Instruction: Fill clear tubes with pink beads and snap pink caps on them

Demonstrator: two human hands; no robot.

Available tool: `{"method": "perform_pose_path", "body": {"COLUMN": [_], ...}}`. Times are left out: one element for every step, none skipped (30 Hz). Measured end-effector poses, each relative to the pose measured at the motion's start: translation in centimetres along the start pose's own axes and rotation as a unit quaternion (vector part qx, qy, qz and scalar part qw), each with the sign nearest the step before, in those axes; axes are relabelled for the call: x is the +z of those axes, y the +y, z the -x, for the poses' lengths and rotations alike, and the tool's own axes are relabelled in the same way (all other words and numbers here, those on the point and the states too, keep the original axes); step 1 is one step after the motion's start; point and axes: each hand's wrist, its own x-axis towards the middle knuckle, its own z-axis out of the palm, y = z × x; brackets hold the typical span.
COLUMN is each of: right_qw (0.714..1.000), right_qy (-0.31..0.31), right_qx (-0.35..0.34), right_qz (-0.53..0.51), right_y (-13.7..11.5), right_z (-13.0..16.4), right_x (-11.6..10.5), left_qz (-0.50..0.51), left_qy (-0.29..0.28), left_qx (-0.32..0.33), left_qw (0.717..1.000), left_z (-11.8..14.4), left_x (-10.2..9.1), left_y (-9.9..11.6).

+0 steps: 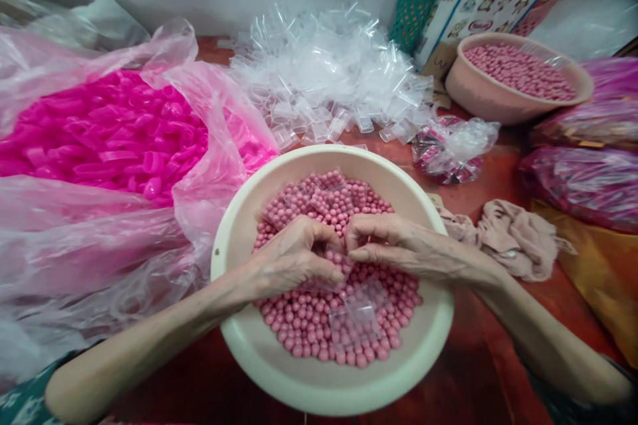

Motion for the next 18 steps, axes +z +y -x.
{"method": "perform_pose_path", "body": {"right_qw": [1.000,1.000,0.999,0.999,0.998,0.996,0.993,0.992,0.990,0.990,0.989,0.988,0.987,0.985,0.982,0.978,0.974,0.967], "right_qy": [0.000,0.006,0.018,0.037,0.059,0.080,0.097,0.108,0.117,0.125,0.130,0.138,0.148,0.160,0.175,0.192,0.212,0.237], "right_qx": [0.009,0.017,0.025,0.033,0.039,0.044,0.047,0.050,0.051,0.049,0.049,0.051,0.055,0.059,0.060,0.061,0.059,0.056], "right_qz": [-0.011,-0.019,-0.020,-0.011,0.005,0.024,0.042,0.052,0.054,0.050,0.045,0.042,0.042,0.042,0.043,0.047,0.058,0.078], "right_y": [0.2,0.4,0.6,0.8,1.0,1.2,1.3,1.4,1.4,1.4,1.4,1.3,1.3,1.3,1.4,1.4,1.5,1.7], "right_z": [0.0,0.1,0.1,0.2,0.3,0.4,0.5,0.5,0.5,0.4,0.3,0.1,-0.1,-0.3,-0.4,-0.6,-0.7,-0.8], "right_x": [0.0,0.0,0.0,0.1,0.2,0.3,0.6,0.9,1.2,1.6,1.9,2.1,2.2,2.2,2.0,1.7,1.2,0.8], "left_qz": [-0.011,-0.021,-0.032,-0.042,-0.052,-0.063,-0.075,-0.087,-0.101,-0.116,-0.132,-0.143,-0.144,-0.136,-0.123,-0.112,-0.110,-0.125], "left_qy": [0.005,0.012,0.020,0.029,0.041,0.053,0.065,0.076,0.087,0.097,0.107,0.119,0.135,0.153,0.176,0.199,0.218,0.233], "left_qx": [-0.002,-0.003,-0.002,-0.002,0.000,0.005,0.014,0.025,0.038,0.051,0.062,0.071,0.081,0.089,0.098,0.107,0.112,0.114], "left_qw": [1.000,1.000,0.999,0.999,0.998,0.997,0.995,0.993,0.990,0.987,0.983,0.980,0.977,0.975,0.972,0.968,0.963,0.957], "left_z": [0.0,0.0,0.0,0.0,0.0,-0.1,-0.2,-0.2,-0.3,-0.4,-0.5,-0.6,-0.7,-0.7,-0.7,-0.6,-0.4,-0.1], "left_x": [-0.1,-0.1,-0.2,-0.2,-0.3,-0.3,-0.3,-0.3,-0.3,-0.2,-0.1,-0.1,0.0,0.0,0.0,-0.1,-0.2,-0.3], "left_y": [0.0,0.0,0.0,0.0,0.0,0.0,0.0,-0.1,-0.1,-0.2,-0.3,-0.4,-0.5,-0.5,-0.5,-0.5,-0.5,-0.4]}}
